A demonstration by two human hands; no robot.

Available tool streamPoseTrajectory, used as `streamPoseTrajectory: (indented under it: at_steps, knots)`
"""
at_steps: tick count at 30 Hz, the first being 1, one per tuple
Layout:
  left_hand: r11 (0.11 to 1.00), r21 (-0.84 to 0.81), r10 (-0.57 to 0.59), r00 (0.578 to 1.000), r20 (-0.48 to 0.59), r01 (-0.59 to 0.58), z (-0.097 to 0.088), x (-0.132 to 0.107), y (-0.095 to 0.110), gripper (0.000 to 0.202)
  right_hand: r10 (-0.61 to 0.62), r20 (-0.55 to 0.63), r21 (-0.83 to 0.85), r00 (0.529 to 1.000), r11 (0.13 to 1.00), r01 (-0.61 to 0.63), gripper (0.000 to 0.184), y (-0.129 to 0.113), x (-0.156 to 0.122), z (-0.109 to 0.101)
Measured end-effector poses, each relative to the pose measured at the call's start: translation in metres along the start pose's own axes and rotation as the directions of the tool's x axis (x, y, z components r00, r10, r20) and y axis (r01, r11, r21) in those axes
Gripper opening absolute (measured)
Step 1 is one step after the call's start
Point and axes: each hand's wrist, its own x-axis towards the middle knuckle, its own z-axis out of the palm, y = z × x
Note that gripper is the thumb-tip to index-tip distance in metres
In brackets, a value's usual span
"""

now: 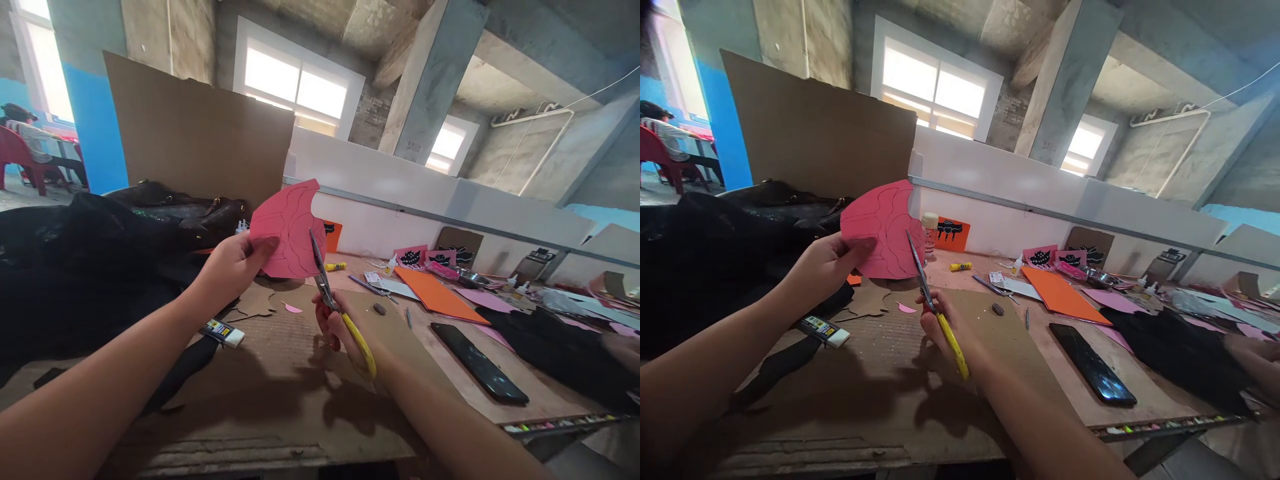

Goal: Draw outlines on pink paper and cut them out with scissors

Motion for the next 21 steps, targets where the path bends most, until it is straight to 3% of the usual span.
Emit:
streamPoseTrajectory:
  at_steps: [8,15,21]
  knots:
    - [1.0,0.007,0.008,1.0,0.016,-0.009,0.001,0.0,0.001,0.043,0.032,-0.02,0.176,0.999,0.984,-0.028,0.043,0.009,0.001,0.003]
    - [0.999,0.03,0.017,1.0,0.003,-0.017,0.0,-0.001,0.002,0.042,0.047,-0.083,0.029,0.995,0.999,-0.045,0.044,0.01,-0.001,0.005]
    - [1.0,0.021,0.006,1.0,0.007,-0.006,0.0,-0.001,0.0,0.043,0.03,-0.095,-0.043,0.995,0.998,-0.034,0.036,-0.003,-0.002,0.002]
